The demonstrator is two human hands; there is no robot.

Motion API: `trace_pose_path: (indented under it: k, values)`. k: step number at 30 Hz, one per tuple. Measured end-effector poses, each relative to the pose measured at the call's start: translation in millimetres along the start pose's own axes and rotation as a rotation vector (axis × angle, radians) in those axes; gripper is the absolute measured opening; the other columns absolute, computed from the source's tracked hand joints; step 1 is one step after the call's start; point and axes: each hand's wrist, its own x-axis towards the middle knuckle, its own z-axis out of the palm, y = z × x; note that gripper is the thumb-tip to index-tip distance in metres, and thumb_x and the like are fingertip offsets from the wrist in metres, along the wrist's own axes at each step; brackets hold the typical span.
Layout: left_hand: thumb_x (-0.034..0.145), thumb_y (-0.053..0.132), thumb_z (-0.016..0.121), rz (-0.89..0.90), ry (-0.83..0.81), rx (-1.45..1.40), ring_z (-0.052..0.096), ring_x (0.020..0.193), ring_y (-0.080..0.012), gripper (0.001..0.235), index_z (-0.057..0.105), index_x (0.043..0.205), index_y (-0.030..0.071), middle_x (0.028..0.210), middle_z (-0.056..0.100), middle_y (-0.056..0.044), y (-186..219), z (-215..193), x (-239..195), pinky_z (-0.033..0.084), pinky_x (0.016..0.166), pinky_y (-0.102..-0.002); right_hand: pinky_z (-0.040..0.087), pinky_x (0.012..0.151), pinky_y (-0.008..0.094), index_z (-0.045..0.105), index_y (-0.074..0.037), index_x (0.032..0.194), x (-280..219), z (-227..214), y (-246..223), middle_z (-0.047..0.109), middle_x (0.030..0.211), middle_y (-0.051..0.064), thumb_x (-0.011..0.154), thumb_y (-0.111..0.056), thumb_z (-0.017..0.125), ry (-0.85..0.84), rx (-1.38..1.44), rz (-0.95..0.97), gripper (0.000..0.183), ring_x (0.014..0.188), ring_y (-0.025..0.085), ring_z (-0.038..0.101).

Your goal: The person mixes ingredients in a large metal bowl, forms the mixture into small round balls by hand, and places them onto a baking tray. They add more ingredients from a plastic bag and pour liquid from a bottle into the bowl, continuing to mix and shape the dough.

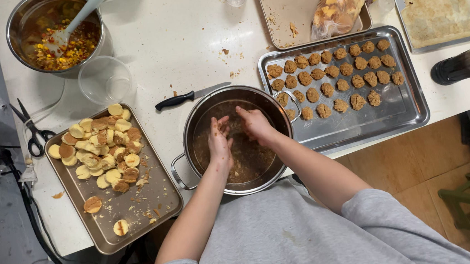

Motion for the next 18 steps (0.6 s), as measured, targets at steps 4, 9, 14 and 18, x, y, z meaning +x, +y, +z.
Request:
trace_pose_path:
  k: [4,9,14,18]
  values:
    - [0.102,0.059,0.034,0.079,0.012,0.11,0.046,0.143,-0.0299,0.065,0.065,0.13,0.009,0.146,0.057,-0.012,-9.1,-2.9,6.8,0.03,0.118,-0.049,0.019,0.035,0.03,0.047,-0.015,0.067,1.2,3.0,4.2,0.036,0.048,-0.004,0.102,-0.05,0.057,0.009,-0.04,0.004,0.05,0.035,0.01,0.028]
    - [0.105,0.051,0.042,0.149,-0.027,0.201,0.044,0.143,-0.0261,0.061,0.063,0.132,0.0,0.146,0.057,-0.015,-28.5,-1.8,16.3,0.029,0.118,-0.04,0.022,0.034,0.03,0.064,-0.011,0.078,6.5,6.4,13.0,0.04,0.048,-0.003,0.103,-0.047,0.054,0.023,-0.112,-0.05,0.045,0.034,0.011,0.032]
    - [0.104,0.051,0.043,0.114,-0.051,0.152,0.043,0.145,-0.023,0.061,0.054,0.143,0.004,0.152,0.052,-0.012,-36.4,-1.5,23.6,0.029,0.119,-0.036,0.027,0.036,0.031,0.064,-0.006,0.073,14.0,6.2,23.0,0.045,0.049,-0.001,0.105,-0.048,0.053,0.041,-0.23,-0.123,0.053,0.036,0.011,0.036]
    - [0.103,0.053,0.041,0.108,-0.042,0.192,0.045,0.143,-0.0232,0.065,0.055,0.143,0.004,0.151,0.054,-0.012,-28.6,1.1,19.7,0.03,0.118,-0.037,0.032,0.042,0.033,0.061,-0.004,0.07,14.6,8.6,20.9,0.048,0.051,-0.002,0.106,-0.047,0.053,0.071,-0.268,-0.156,0.056,0.043,0.012,0.039]
